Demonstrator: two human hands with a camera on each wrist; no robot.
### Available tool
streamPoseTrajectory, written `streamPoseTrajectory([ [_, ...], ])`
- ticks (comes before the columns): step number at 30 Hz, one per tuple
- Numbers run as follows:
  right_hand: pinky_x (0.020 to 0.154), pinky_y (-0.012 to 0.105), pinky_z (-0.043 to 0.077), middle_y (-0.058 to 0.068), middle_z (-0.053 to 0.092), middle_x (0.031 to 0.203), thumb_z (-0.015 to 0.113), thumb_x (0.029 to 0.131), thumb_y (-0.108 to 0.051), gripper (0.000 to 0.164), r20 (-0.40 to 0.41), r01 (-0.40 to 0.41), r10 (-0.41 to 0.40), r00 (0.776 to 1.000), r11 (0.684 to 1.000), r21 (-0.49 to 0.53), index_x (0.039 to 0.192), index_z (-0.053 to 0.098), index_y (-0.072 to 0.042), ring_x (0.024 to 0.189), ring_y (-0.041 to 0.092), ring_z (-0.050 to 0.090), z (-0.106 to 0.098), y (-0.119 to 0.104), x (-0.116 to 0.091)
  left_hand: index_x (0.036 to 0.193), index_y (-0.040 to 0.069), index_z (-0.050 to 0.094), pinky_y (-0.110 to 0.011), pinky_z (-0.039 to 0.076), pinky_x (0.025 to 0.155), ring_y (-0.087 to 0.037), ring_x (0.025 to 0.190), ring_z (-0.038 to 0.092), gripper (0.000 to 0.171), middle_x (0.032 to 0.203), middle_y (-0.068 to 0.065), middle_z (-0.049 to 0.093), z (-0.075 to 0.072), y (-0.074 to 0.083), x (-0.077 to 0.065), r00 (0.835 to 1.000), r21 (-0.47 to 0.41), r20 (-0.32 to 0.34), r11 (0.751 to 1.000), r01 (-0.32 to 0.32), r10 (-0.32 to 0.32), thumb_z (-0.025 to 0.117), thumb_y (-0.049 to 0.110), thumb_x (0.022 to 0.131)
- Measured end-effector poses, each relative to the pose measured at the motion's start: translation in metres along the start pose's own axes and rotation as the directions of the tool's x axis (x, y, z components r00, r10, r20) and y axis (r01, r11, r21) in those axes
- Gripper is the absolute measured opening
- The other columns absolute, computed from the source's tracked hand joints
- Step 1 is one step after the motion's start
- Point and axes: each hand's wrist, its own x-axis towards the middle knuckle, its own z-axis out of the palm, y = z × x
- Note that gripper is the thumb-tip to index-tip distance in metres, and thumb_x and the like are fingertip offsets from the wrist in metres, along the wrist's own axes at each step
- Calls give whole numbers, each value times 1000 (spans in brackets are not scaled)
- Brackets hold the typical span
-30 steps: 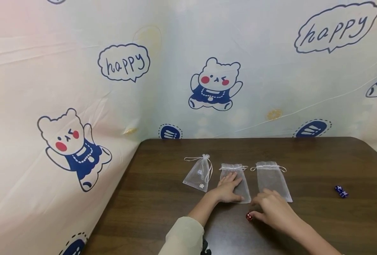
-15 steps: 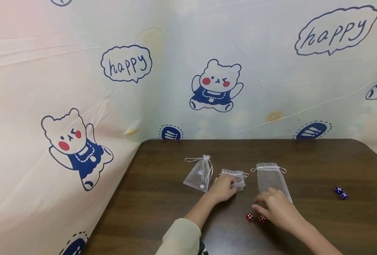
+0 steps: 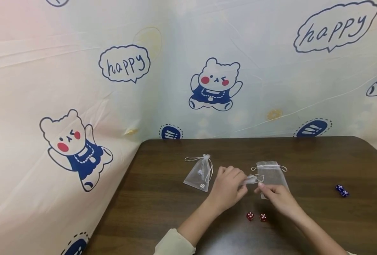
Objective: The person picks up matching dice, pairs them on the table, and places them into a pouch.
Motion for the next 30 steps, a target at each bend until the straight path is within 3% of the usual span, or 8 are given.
streamPoseTrajectory([
  [5, 51, 30, 31, -1, 34, 57, 36, 100, -36, 54, 46, -151, 144, 989, 947, 284, 65, 50, 2, 55, 10, 35, -1, -5, 1, 75, 19, 59, -29, 38, 72, -9, 77, 52, 6, 84, 10, 60, -10, 11, 2, 972, 122, -105, 973, -196, 209, 63, 21, 71],
  [7, 50, 30, 31, -2, 33, 56, 37, 99, -36, 49, 42, -165, 161, 986, 925, 341, 62, 42, -4, 54, 10, 34, -1, -7, 1, 74, 20, 59, -30, 39, 72, -9, 78, 53, 4, 83, 10, 61, -11, 14, 0, 950, 176, -112, 947, -269, 291, 62, 24, 72],
  [9, 52, 29, 34, -3, 36, 57, 43, 98, -33, 43, 34, -174, 174, 984, 911, 373, 65, 50, -7, 55, 10, 37, -2, -8, 2, 73, 22, 59, -30, 40, 71, -9, 78, 54, 5, 83, 11, 61, -12, 18, -1, 929, 216, -108, 921, -325, 353, 61, 26, 73],
  [15, 64, 27, 45, -3, 59, 71, 57, 91, -21, 24, 65, -185, 173, 983, 889, 419, 80, 64, -1, 67, 10, 53, -3, -6, 2, 70, 24, 57, -28, 39, 71, -6, 73, 50, 9, 77, 13, 57, -25, 27, -1, 891, 304, -79, 862, -405, 446, 58, 31, 77],
  [19, 61, 26, 47, -2, 61, 71, 59, 89, -15, 19, 55, -179, 173, 983, 884, 432, 79, 63, 1, 66, 9, 55, -1, -5, 2, 69, 24, 54, -27, 38, 72, -6, 71, 48, 12, 76, 12, 54, -34, 32, 1, 879, 326, -67, 843, -428, 472, 51, 24, 81],
  [23, 57, 26, 47, -3, 61, 68, 61, 87, -13, 17, -7, -173, 194, 981, 892, 417, 78, 65, 1, 63, 9, 55, -2, -9, 2, 71, 23, 54, -29, 38, 72, -7, 73, 49, 11, 77, 12, 54, -26, 32, -3, 888, 301, -62, 857, -420, 456, 50, 25, 81],
  [27, 58, 25, 47, -5, 61, 68, 62, 86, -12, 16, -96, -156, 209, 973, 907, 391, 79, 65, 1, 64, 8, 55, -7, -16, 3, 80, 24, 60, -29, 37, 75, -8, 81, 51, 15, 85, 12, 58, -21, 28, -8, 935, 187, 12, 918, -350, 354, 53, 37, 81],
  [30, 61, 25, 48, -8, 62, 72, 62, 87, -15, 17, -149, -130, 198, 969, 918, 376, 85, 66, 2, 67, 6, 56, -14, -21, 3, 86, 23, 63, -27, 36, 76, -7, 83, 50, 22, 89, 12, 59, -29, 21, -7, 966, 94, 27, 961, -260, 259, 54, 43, 83],
])
